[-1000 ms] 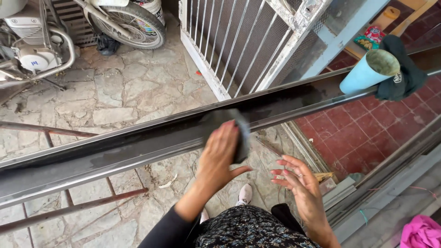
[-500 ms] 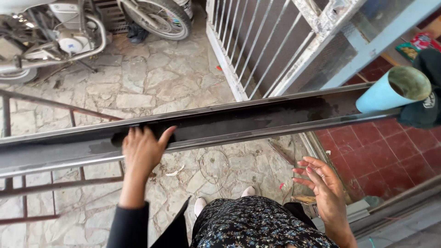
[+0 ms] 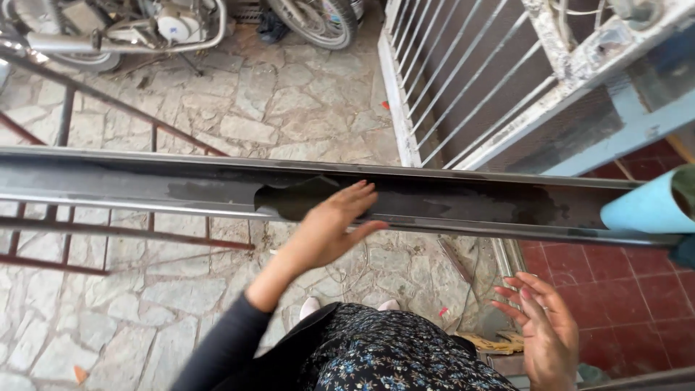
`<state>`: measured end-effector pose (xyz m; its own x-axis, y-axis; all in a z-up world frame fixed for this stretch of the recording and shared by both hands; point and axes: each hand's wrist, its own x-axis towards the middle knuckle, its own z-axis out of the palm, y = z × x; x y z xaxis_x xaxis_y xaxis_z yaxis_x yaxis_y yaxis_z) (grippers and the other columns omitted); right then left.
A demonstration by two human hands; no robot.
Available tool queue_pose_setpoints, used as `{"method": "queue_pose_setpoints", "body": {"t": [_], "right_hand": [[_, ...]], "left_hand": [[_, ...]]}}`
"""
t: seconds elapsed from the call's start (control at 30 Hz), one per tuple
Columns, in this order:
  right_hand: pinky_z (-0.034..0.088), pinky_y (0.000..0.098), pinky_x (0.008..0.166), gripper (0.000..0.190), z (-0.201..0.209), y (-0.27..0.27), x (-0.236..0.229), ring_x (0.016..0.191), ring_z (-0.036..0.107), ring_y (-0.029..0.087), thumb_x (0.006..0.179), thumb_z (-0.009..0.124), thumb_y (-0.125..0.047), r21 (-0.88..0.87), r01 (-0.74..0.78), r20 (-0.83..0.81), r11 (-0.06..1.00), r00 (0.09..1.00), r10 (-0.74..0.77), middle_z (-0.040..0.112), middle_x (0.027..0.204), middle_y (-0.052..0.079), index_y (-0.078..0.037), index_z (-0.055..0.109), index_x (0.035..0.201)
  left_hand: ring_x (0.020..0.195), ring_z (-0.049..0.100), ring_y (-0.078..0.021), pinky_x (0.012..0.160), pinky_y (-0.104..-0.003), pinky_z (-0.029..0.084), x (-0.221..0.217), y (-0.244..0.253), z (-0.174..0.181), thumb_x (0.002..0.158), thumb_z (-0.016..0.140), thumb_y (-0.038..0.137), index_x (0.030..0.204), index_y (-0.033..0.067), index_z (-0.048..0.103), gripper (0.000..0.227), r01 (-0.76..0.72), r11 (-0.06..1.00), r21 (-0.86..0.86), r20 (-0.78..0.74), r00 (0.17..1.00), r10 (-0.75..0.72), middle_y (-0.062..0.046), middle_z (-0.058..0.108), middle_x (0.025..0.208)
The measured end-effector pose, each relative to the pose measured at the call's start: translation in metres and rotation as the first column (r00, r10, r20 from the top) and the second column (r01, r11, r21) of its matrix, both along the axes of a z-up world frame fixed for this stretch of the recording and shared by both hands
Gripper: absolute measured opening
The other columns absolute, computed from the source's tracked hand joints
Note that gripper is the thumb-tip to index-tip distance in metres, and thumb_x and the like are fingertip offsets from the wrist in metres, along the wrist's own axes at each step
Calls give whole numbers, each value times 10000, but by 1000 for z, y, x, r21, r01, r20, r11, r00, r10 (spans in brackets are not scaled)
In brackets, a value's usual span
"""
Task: Cleaning the interior of a long metal U-channel profile using a cloth dipped in liquid.
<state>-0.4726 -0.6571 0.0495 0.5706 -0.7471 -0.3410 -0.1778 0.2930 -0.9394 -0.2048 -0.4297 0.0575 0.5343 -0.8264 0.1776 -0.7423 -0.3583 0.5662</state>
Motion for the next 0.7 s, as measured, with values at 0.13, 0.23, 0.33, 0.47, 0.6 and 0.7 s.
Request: {"method": "queue_pose_setpoints", "body": {"t": [0.13, 0.23, 0.33, 0.47, 0.6, 0.7], "right_hand": [[583, 513, 887, 296, -32, -12, -3, 1066, 646, 420, 1035, 506, -9, -23, 15, 86, 1000, 996, -13, 602, 1232, 263, 72, 560, 1315], [592, 496, 874, 294, -33, -7, 14, 1053, 665, 412, 1032, 529, -59, -57, -39, 79, 998, 996, 44, 618, 1209, 255, 77, 575, 1289], [613, 494, 853, 260, -36, 3, 33, 1003, 687, 411, 1022, 548, -44, -81, -57, 112, 995, 991, 66, 631, 1168, 259, 75, 582, 1250], [626, 474, 840, 276, -28, 30, 57, 997, 704, 380, 1021, 545, -50, -127, -43, 141, 991, 988, 61, 655, 1161, 225, 53, 595, 1273], [627, 456, 831, 304, -29, 74, 76, 1010, 698, 374, 1003, 551, -49, -117, 95, 146, 989, 986, -78, 658, 1168, 239, 59, 585, 1285], [626, 449, 825, 325, -25, 124, 94, 1000, 696, 370, 985, 567, -63, -84, 211, 168, 974, 966, -195, 656, 1168, 239, 56, 586, 1287]], "left_hand": [[1385, 529, -333, 1185, -445, 396, 36, 64, 40, 982, 649, 230, 1369, 19, 616, 442, 77, 997, 8, -59, 995, -77, -187, 591, 1454], [1284, 633, -313, 1122, -426, 466, 78, 98, 42, 993, 627, 177, 1264, -3, 696, 333, 90, 995, 32, 28, 995, -91, -165, 685, 1342], [1108, 748, -270, 1008, -351, 586, 96, 100, 43, 954, 690, 194, 1205, 29, 741, 305, 127, 992, -3, -111, 986, -127, -134, 722, 1273], [1028, 805, -199, 916, -261, 675, 113, 93, 12, 945, 666, 99, 1233, 118, 737, 297, 158, 981, 116, -442, 892, -91, -78, 751, 1284], [1363, 556, -284, 1168, -412, 438, 131, 77, -17, 975, 603, 30, 1380, 89, 609, 409, 501, 858, -113, -550, 688, -475, -123, 594, 1457], [1556, 242, -297, 1271, -472, 168, 137, 61, -40, 1032, 458, 249, 1521, 97, 434, 513, 655, 740, -150, -660, 491, -569, -133, 362, 1635]]}}
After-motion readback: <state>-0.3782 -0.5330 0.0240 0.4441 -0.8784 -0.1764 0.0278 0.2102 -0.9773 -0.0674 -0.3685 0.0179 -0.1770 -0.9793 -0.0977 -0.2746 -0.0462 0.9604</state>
